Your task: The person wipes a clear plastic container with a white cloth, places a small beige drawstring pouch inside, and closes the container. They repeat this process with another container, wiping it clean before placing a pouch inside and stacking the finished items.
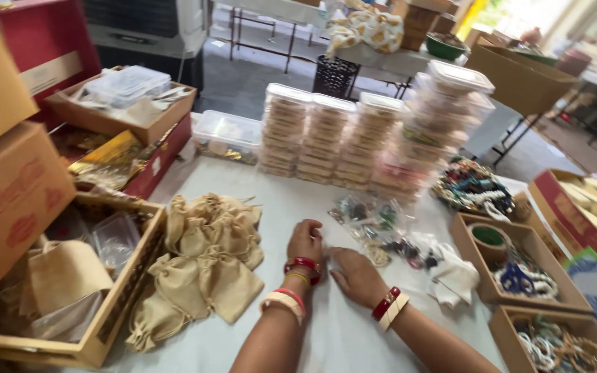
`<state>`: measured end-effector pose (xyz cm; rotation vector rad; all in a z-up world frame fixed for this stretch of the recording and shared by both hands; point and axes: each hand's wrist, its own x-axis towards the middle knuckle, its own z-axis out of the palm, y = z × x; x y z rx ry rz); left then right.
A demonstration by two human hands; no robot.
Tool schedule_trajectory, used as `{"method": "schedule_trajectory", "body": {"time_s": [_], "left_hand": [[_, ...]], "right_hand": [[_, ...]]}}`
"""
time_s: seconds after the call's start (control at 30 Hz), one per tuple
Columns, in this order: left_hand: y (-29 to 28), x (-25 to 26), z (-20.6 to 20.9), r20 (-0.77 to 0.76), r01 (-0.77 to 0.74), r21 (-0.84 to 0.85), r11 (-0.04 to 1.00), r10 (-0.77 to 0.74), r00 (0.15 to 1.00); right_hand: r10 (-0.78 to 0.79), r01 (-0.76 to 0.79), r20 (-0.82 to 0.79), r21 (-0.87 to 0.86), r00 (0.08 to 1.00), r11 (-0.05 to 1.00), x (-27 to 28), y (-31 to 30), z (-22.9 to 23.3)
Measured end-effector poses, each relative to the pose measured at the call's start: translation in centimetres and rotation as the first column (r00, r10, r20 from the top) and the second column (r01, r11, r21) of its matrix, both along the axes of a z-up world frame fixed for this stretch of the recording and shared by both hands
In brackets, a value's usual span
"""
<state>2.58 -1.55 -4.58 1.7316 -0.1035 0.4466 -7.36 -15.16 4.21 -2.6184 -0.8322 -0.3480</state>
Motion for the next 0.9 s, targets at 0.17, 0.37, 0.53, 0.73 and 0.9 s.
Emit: {"method": "schedule_trajectory", "body": {"time_s": [0.17,0.37,0.53,0.73,0.9], "left_hand": [[1.7,0.0,-0.2,0.001,-0.075,0.034,0.997,0.075,0.997],[3.8,-0.3,0.0,0.024,-0.146,0.094,0.985,0.144,0.989],[5.2,-2.2,2.3,0.137,-0.198,0.24,0.95,0.169,0.976],[7.7,-1.9,3.1,0.246,-0.415,0.434,0.8,0.338,0.908],[11.0,-3.9,6.4,0.463,-0.762,0.564,0.319,0.642,0.611]], "right_hand": [[0.036,-0.044,0.213,0.035,0.976,0.998,-3.7,-1.3,-2.1],[0.131,-0.152,0.153,0.139,0.98,0.978,-5.7,-1.4,-0.6],[0.116,-0.174,0.253,0.22,0.96,0.96,-5.6,-1.9,-0.5],[0.068,-0.186,0.338,0.332,0.939,0.925,-5.6,-2.7,0.4],[0.094,-0.233,0.402,0.312,0.911,0.921,-5.2,-2.4,-0.2]]}}
